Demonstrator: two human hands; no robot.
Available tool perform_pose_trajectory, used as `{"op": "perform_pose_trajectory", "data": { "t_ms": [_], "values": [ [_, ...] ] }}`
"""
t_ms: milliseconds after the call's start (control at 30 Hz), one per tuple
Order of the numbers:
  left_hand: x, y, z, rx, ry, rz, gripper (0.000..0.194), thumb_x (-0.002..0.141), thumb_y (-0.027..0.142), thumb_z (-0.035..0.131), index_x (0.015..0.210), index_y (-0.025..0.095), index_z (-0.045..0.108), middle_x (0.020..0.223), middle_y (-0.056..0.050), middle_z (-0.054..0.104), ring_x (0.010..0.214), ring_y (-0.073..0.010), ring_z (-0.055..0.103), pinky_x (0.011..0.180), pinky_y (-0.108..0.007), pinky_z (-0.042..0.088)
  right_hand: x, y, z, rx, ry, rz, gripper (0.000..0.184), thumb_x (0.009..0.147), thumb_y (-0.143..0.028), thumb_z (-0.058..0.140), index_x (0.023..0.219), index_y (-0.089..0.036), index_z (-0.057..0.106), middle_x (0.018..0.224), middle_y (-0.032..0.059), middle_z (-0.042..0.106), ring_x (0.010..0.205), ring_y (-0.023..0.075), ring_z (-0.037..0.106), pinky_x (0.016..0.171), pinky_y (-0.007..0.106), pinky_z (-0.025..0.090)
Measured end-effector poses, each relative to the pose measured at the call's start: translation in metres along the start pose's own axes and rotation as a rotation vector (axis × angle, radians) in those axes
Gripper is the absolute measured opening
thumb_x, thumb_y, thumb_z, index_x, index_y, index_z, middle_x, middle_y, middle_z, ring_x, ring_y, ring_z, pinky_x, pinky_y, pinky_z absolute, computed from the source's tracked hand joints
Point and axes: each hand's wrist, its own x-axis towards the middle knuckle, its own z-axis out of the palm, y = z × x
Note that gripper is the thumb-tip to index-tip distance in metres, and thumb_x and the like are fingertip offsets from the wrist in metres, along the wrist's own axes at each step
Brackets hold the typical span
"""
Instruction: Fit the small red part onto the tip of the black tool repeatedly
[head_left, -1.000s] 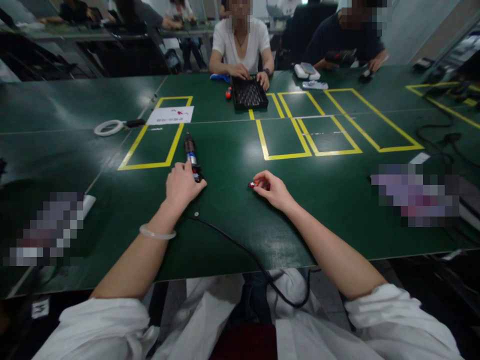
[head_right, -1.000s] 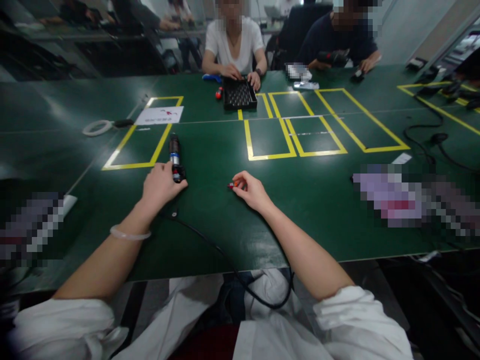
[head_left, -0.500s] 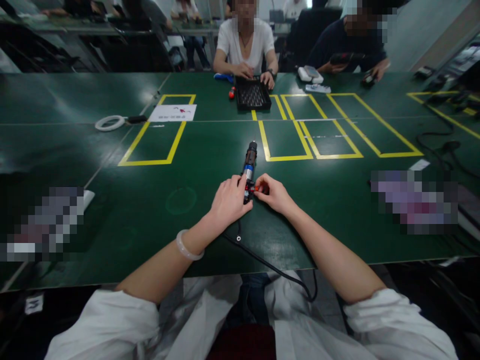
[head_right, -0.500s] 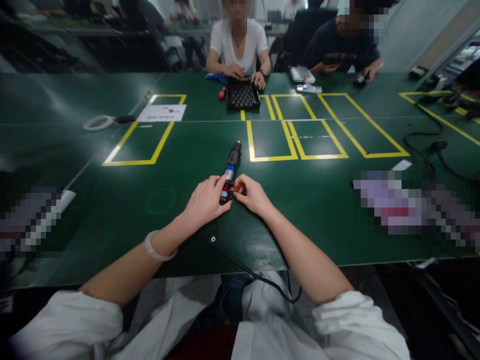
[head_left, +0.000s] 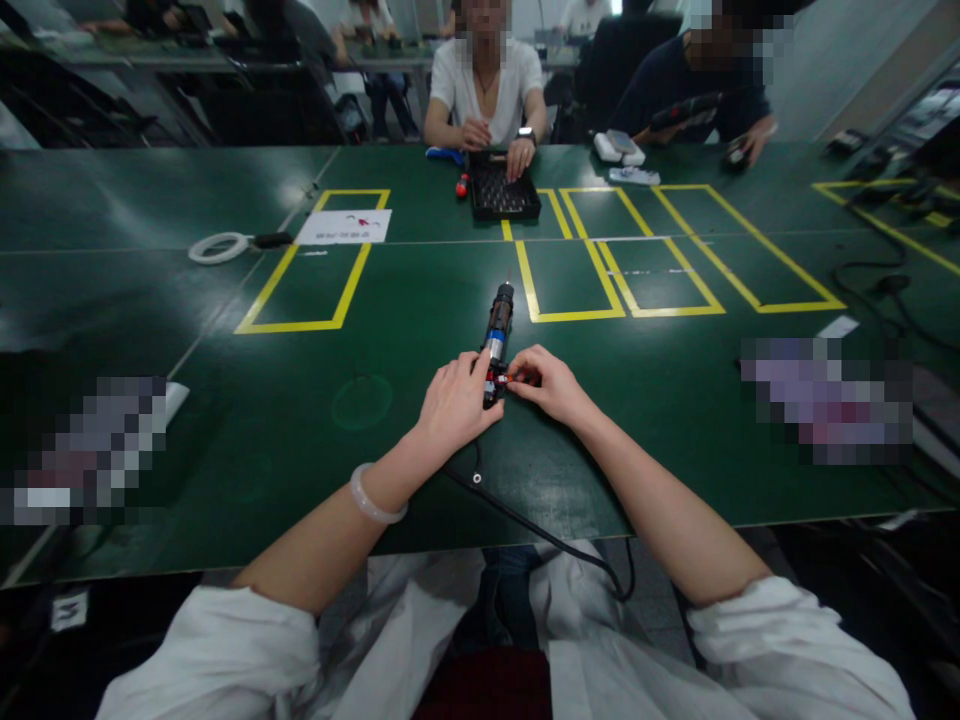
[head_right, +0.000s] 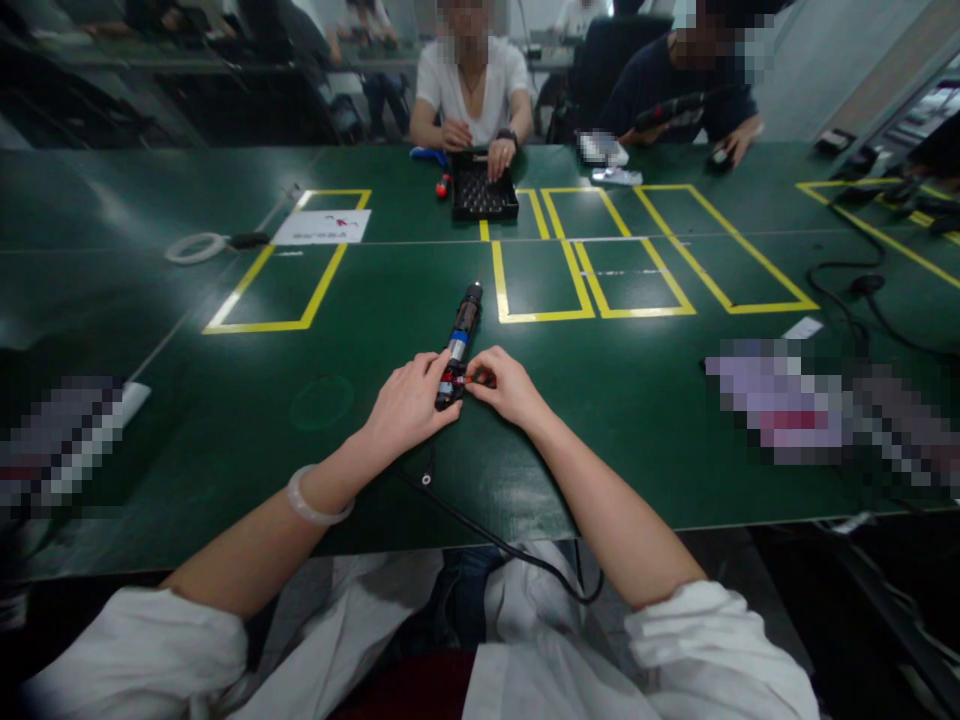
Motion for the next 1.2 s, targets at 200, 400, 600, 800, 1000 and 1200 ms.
{"op": "perform_pose_trajectory", "data": {
  "t_ms": [200, 400, 600, 800, 1000, 1200],
  "values": [
    [0.000, 0.005, 0.000, 0.042, -0.020, -0.027, 0.067, 0.086, 0.040, 0.057, 0.144, 0.011, 0.039, 0.125, -0.016, 0.053, 0.105, -0.0298, 0.057, 0.087, -0.039, 0.045, -0.001, -0.002, 0.001, 0.056, -0.018, 0.090, 0.011, 0.081, -0.026, 0.067, 0.086, -0.016, 0.067, 0.073, 0.0009, 0.065, 0.064, 0.0131, 0.057, 0.063, 0.025, 0.043],
    [0.003, 0.008, -0.001, 0.071, -0.019, -0.043, 0.068, 0.090, 0.048, 0.055, 0.146, 0.012, 0.039, 0.120, -0.016, 0.053, 0.104, -0.0305, 0.056, 0.086, -0.039, 0.044, -0.002, -0.005, 0.000, 0.006, 0.011, 0.096, 0.016, 0.085, -0.029, 0.062, 0.084, -0.015, 0.070, 0.074, 0.0023, 0.069, 0.062, 0.0131, 0.058, 0.061, 0.025, 0.042],
    [0.011, 0.009, 0.001, 0.078, -0.008, -0.103, 0.065, 0.094, 0.054, 0.047, 0.147, 0.018, 0.039, 0.115, -0.015, 0.052, 0.106, -0.0315, 0.052, 0.085, -0.040, 0.043, -0.002, -0.003, -0.002, 0.023, 0.001, 0.090, 0.019, 0.087, -0.031, 0.060, 0.084, -0.015, 0.070, 0.077, 0.0034, 0.071, 0.065, 0.0142, 0.060, 0.064, 0.026, 0.044],
    [0.010, -0.004, 0.000, 0.061, -0.002, -0.092, 0.062, 0.094, 0.052, 0.046, 0.149, 0.024, 0.038, 0.116, -0.015, 0.053, 0.105, -0.0307, 0.052, 0.085, -0.039, 0.044, -0.002, -0.005, -0.002, 0.021, -0.032, 0.076, 0.019, 0.089, -0.031, 0.059, 0.094, -0.016, 0.071, 0.083, 0.0034, 0.071, 0.066, 0.0136, 0.058, 0.065, 0.026, 0.045],
    [0.006, -0.044, -0.005, 0.097, 0.004, -0.170, 0.064, 0.094, 0.052, 0.046, 0.150, 0.022, 0.038, 0.118, -0.017, 0.053, 0.105, -0.0326, 0.053, 0.085, -0.041, 0.046, -0.002, -0.004, -0.002, 0.013, -0.033, 0.080, 0.017, 0.089, -0.029, 0.059, 0.094, -0.017, 0.070, 0.085, 0.0038, 0.071, 0.070, 0.0144, 0.060, 0.068, 0.027, 0.046],
    [-0.001, -0.117, -0.010, 0.130, 0.005, -0.362, 0.066, 0.093, 0.056, 0.042, 0.149, 0.019, 0.039, 0.124, -0.022, 0.050, 0.108, -0.0381, 0.051, 0.086, -0.046, 0.045, -0.002, -0.005, -0.001, -0.007, -0.034, 0.069, 0.016, 0.090, -0.026, 0.058, 0.093, -0.016, 0.070, 0.083, 0.0034, 0.070, 0.068, 0.0136, 0.058, 0.066, 0.026, 0.043]
  ]
}}
